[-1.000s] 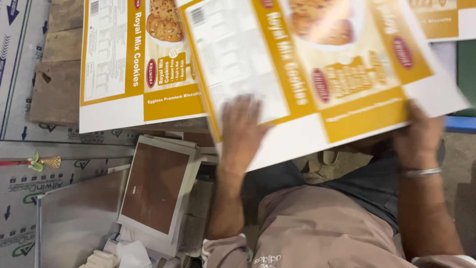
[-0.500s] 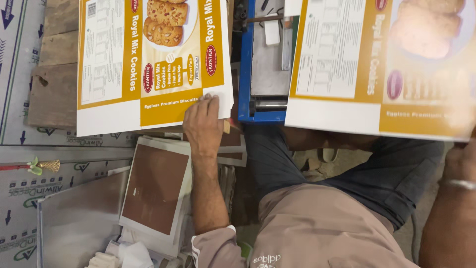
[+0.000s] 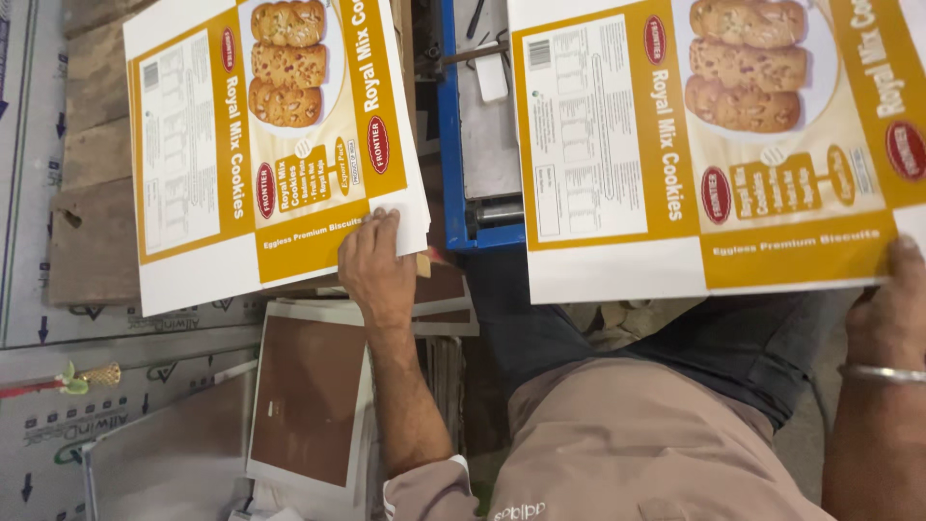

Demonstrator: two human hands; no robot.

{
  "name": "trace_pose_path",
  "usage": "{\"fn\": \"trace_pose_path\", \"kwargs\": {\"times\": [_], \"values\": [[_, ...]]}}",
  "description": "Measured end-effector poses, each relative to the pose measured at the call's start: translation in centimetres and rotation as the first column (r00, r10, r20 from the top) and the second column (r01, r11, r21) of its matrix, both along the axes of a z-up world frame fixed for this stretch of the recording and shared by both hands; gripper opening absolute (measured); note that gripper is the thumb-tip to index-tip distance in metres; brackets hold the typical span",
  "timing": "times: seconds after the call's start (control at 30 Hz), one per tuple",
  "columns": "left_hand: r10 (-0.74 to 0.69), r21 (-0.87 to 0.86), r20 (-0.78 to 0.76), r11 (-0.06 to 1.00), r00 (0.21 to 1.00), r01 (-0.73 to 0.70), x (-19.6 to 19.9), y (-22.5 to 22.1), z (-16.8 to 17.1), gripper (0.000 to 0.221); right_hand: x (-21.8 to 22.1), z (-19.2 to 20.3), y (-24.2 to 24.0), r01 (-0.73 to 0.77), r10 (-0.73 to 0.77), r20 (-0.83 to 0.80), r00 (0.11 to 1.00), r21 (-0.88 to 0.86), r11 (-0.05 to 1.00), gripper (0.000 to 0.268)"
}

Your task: The person organizes printed sheets by picking them up from a pile and placing them onto a sorting machine by hand.

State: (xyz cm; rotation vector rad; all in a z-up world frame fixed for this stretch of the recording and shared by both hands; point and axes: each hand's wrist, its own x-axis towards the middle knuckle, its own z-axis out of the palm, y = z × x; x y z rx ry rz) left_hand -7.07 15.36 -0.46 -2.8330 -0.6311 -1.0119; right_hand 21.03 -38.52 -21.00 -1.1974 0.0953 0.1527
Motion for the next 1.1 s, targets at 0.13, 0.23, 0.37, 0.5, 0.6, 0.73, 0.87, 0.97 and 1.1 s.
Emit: {"fn": "trace_pose_path", "kwargs": {"times": [0.13, 0.23, 0.37, 0.5, 0.6, 0.73, 0.87, 0.97, 1.1], "values": [[0.003, -0.008, 0.003, 1.000, 1.000, -0.003, 0.1, -0.1, 0.0, 0.036, 2.7, 2.0, 2.5, -0.068, 0.064, 0.140, 0.988, 0.020, 0.997, 0.049], [0.007, -0.011, -0.003, 1.000, 1.000, -0.007, 0.0, 0.0, -0.1, 0.037, 4.7, 2.3, 4.2, -0.041, 0.037, 0.045, 0.998, 0.093, 0.995, 0.048], [0.009, -0.001, -0.022, 1.000, 1.000, -0.009, 0.0, 0.0, -0.1, 0.039, 5.3, 3.2, 6.5, 0.030, -0.035, 0.066, 0.997, 0.076, 0.997, 0.039], [-0.018, -0.028, -0.090, 0.999, 0.996, 0.016, 0.0, 0.0, 1.2, 0.039, 2.6, 5.7, 9.7, -0.041, 0.023, -0.140, 0.990, -0.124, 0.991, 0.030], [-0.082, -0.107, -0.192, 0.992, 0.978, 0.062, -0.4, 0.2, 2.8, 0.045, -0.2, 6.6, 10.6, -0.165, 0.144, -0.210, 0.967, -0.086, 0.983, 0.030], [-0.242, -0.355, -0.172, 0.920, 0.955, 0.169, -2.1, 3.4, 4.3, 0.050, -2.6, 6.8, 11.1, -0.297, 0.288, -0.237, 0.928, 0.000, 0.955, 0.035], [-0.017, -0.356, 0.109, 0.933, 0.994, 0.055, -3.9, 5.9, 3.7, 0.050, -4.0, 8.4, 12.8, -0.367, 0.354, -0.236, 0.905, -0.009, 0.930, 0.040], [0.096, -0.386, 0.277, 0.922, 0.956, 0.019, -1.3, 3.6, 1.2, 0.037, -5.1, 10.8, 15.3, -0.457, 0.445, -0.229, 0.866, 0.000, 0.889, 0.041], [-0.159, -0.216, -0.059, 0.966, 0.985, 0.143, 3.9, -6.6, -0.9, 0.050, -7.2, 13.3, 20.0, -0.724, 0.725, -0.096, 0.682, 0.048, 0.688, 0.044]]}}
